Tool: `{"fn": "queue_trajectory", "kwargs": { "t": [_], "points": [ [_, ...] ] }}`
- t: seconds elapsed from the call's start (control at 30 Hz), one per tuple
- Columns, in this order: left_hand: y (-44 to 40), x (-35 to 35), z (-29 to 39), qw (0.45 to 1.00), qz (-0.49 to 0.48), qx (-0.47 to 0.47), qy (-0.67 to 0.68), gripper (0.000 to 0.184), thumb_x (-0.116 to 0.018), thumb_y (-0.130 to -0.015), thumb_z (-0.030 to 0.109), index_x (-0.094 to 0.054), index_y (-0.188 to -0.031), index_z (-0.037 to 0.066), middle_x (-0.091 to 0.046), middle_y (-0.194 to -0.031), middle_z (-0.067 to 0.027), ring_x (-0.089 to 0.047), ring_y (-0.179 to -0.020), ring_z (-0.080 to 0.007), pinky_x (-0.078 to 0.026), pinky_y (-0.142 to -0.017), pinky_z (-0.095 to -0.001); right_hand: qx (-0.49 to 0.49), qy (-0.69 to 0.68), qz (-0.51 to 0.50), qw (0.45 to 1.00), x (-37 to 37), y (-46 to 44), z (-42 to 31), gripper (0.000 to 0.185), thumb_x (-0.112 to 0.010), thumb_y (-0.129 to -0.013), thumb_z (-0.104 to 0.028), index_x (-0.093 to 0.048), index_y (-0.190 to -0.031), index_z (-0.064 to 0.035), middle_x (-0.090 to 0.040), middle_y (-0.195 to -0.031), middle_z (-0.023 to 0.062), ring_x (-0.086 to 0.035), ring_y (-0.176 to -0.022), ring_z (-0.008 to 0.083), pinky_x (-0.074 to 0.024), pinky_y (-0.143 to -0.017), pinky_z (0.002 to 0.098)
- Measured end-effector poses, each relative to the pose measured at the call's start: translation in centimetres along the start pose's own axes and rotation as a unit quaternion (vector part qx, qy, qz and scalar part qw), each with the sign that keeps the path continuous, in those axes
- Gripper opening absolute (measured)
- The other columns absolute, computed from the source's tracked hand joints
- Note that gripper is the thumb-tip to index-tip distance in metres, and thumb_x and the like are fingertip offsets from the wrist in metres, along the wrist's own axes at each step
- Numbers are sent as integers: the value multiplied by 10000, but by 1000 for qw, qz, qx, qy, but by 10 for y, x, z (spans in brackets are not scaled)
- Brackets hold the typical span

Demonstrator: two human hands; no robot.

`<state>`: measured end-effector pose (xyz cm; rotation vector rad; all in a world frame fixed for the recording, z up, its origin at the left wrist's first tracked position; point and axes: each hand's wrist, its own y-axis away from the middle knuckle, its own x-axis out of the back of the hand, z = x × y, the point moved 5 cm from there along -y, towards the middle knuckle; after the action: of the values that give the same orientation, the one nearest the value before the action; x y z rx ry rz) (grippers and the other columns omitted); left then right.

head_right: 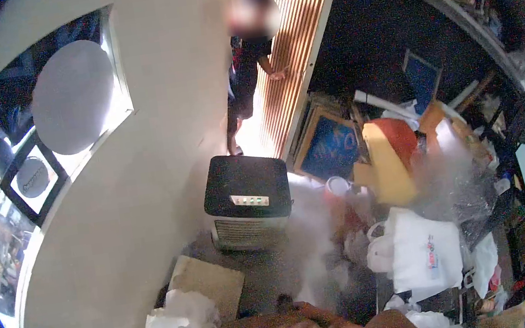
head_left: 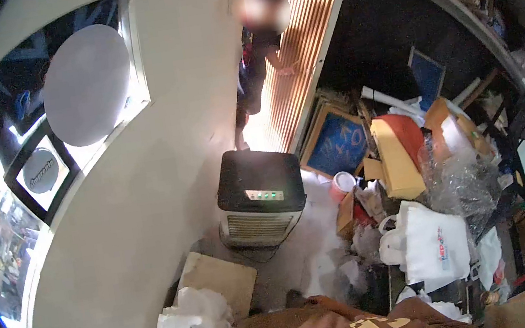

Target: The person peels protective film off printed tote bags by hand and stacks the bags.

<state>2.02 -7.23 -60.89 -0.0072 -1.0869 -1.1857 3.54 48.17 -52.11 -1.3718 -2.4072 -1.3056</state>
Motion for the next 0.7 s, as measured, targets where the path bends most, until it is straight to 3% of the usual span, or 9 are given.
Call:
{"fn": "queue_trajectory", "kwargs": {
  "t": [0.03, 0.17, 0.27, 0.33, 0.4, 0.47, 0.5, 0.53, 0.7],
  "points": [
    [3, -1, 0, 997, -44, 56, 24, 1093, -792, -744, 324, -83, -1569, 227, -467, -1330, -336, -487, -1229, -482, -434, -1047, -504, -25, -7, 10, 1000, 6, 1, 9, 539, -618, -918, -483, -625, -1257, -64, -659, -1218, 137, -619, -1120, 267, -471, -980, 402],
    [-1, 0, 23, 979, -82, 172, -72, 1196, -840, -682, 358, -32, -1559, 261, -440, -1396, -276, -444, -1301, -455, -421, -1080, -488, -29, 18, -14, 999, 1, 1, 59, 521, -589, -931, -491, -645, -1251, -83, -653, -1217, 147, -613, -1130, 270, -472, -974, 393],
    [-28, -13, 15, 979, -106, 158, -75, 1091, -794, -714, 390, -98, -1541, 248, -465, -1382, -259, -466, -1277, -426, -437, -1038, -486, -58, -5, 10, 998, -4, 6, 79, 482, -631, -927, -411, -627, -1266, -68, -630, -1260, 135, -611, -1134, 257, -476, -973, 396],
    [-43, -24, 8, 977, -129, 149, -80, 1024, -763, -735, 412, -141, -1529, 239, -482, -1372, -248, -481, -1261, -406, -447, -1010, -484, -9, -174, 28, 984, -12, 32, 32, 532, -620, -901, -504, -666, -1218, -80, -631, -1261, 162, -596, -1152, 294, -443, -1014, 419],
    [-59, -38, -2, 977, -145, 136, -76, 960, -732, -756, 433, -184, -1517, 229, -499, -1363, -236, -495, -1246, -386, -457, -982, -483, 0, -190, 39, 981, -14, 50, 12, 521, -668, -870, -463, -664, -1216, -73, -637, -1248, 169, -604, -1138, 300, -455, -993, 439],
    [-74, -58, -14, 983, -155, 74, -58, 900, -701, -777, 455, -228, -1506, 220, -515, -1353, -225, -510, -1230, -367, -468, -954, -481, -3, -180, 40, 983, -16, 54, 19, 518, -668, -873, -442, -653, -1230, -67, -635, -1252, 169, -607, -1134, 301, -455, -990, 441],
    [-65, -49, 17, 977, -149, -149, 37, 871, -686, -788, 465, -250, -1500, 216, -524, -1348, -220, -517, -1222, -357, -473, -940, -480, -4, -177, 40, 983, -22, 55, 27, 517, -668, -874, -431, -647, -1237, -64, -635, -1254, 169, -608, -1131, 302, -455, -988, 442],
    [-72, -62, -19, 982, -160, 75, -69, 915, -701, -770, 456, -205, -1511, 252, -458, -1386, -236, -489, -1248, -376, -453, -974, -482, -3, -177, 38, 984, -29, 55, 33, 516, -669, -875, -420, -641, -1244, -61, -634, -1255, 169, -609, -1129, 302, -455, -987, 443],
    [-22, -7, 11, 965, -158, 176, -113, 1153, -774, -706, 448, 2, -1556, 401, -110, -1547, -320, -349, -1365, -478, -364, -1110, -500, -17, -182, 26, 983, -50, 55, 37, 503, -659, -896, -397, -626, -1252, -43, -646, -1229, 163, -614, -1118, 287, -463, -976, 424]
  ]
}}
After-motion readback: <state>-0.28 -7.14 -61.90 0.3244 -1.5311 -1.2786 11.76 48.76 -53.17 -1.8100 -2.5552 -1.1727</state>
